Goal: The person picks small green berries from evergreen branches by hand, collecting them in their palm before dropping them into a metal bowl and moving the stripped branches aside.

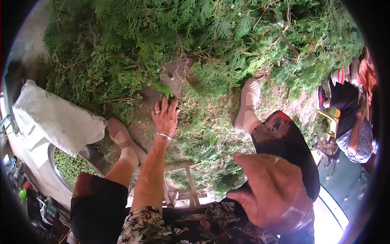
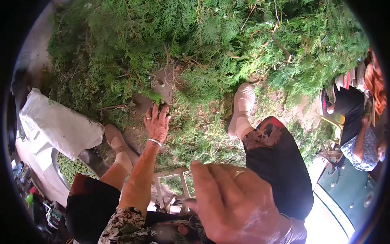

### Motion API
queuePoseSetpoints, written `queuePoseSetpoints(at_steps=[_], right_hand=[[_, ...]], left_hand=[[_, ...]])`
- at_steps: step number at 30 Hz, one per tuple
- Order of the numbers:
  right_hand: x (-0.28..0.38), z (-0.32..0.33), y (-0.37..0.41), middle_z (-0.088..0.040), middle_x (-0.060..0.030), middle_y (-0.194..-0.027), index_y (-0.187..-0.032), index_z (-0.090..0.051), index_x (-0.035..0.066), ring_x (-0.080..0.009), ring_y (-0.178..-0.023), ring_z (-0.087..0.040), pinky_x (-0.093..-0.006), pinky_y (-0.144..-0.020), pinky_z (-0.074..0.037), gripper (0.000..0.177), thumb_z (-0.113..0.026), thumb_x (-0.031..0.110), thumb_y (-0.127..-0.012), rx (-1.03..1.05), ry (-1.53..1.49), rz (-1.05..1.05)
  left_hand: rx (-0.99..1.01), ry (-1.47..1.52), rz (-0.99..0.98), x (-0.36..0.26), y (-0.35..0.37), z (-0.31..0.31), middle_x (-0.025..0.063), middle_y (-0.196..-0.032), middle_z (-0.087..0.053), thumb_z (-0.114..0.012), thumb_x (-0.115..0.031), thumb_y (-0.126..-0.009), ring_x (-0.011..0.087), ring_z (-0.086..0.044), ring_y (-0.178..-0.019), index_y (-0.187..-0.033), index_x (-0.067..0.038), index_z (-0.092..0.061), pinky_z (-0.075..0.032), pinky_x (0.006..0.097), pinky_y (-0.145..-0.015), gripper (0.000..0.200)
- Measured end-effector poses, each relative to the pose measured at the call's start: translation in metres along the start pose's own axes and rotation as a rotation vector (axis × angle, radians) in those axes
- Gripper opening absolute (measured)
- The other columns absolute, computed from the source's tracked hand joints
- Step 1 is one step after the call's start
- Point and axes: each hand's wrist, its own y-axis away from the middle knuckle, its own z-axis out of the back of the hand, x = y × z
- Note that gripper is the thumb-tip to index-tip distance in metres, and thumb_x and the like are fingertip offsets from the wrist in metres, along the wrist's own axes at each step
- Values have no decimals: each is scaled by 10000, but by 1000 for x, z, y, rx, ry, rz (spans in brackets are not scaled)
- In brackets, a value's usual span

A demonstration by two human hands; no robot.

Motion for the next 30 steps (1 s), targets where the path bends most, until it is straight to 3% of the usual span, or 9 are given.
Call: queuePoseSetpoints(at_steps=[3,8,10,11,14,16,22,26,30], right_hand=[[9,6,-6,-629,-163,-978,-1155,-539,-37,-315,-861,-629,-395,-779,-485,531,-723,227,-733,115,73,-5],[9,6,-5,-614,-158,-953,-1196,-505,-8,-310,-835,-608,-407,-746,-469,503,-690,186,-771,103,194,13],[8,7,-6,-582,-147,-714,-993,-542,-76,-292,-657,-610,-393,-607,-500,312,-609,53,-717,-30,291,128],[10,9,-5,-582,-147,-714,-993,-542,-76,-292,-657,-610,-393,-607,-500,312,-609,53,-717,-58,291,146],[14,16,-3,-620,-188,-872,-1169,-507,-8,-362,-773,-602,-440,-669,-456,444,-673,139,-784,51,228,21],[12,15,-7,-615,-211,-696,-792,-519,-49,-340,-689,-644,-423,-599,-500,86,-564,23,-776,-146,81,84],[17,15,-24,-660,-193,-782,-923,-616,-37,-303,-730,-669,-366,-655,-524,139,-612,23,-798,-540,-534,251],[34,21,-23,-687,-92,-784,-976,-657,-38,-107,-718,-619,-263,-657,-499,168,-636,48,-833,-421,-820,335],[39,12,-24,-677,-36,-781,-972,-670,-44,-59,-718,-569,-241,-653,-484,166,-631,62,-851,-276,-957,355]], left_hand=[[-28,10,-150,13,-23,9,105,-1140,-502,-678,-181,-766,329,-500,-955,-1140,-159,-546,-460,425,-701,398],[-17,93,-210,27,-49,20,113,-971,-569,-671,-100,-773,265,-563,-791,-1074,-94,-588,-484,389,-631,312],[313,849,277,24,-58,58,117,-817,-636,-695,-77,-753,185,-584,-637,-1038,-54,-602,-494,333,-538,300],[381,1217,604,17,-62,85,37,-673,-633,-717,-95,-781,100,-560,-547,-1023,-22,-613,-474,269,-501,273],[372,1627,643,7,-73,152,14,-744,-638,-713,-94,-797,82,-565,-576,-1024,-15,-613,-451,237,-481,261],[398,1754,474,-2,-82,200,22,-802,-646,-692,-113,-818,82,-576,-616,-1033,-33,-606,-431,240,-463,245],[559,2077,150,-43,-78,328,140,-1028,-594,-641,-174,-840,121,-532,-732,-1132,-33,-526,-421,187,-451,344],[543,2262,205,-66,-40,374,151,-1059,-547,-606,-191,-860,120,-477,-738,-1154,-35,-501,-408,172,-441,349],[561,2477,255,-79,-9,377,129,-1024,-568,-584,-177,-881,140,-507,-730,-1129,-43,-502,-403,187,-447,294]])
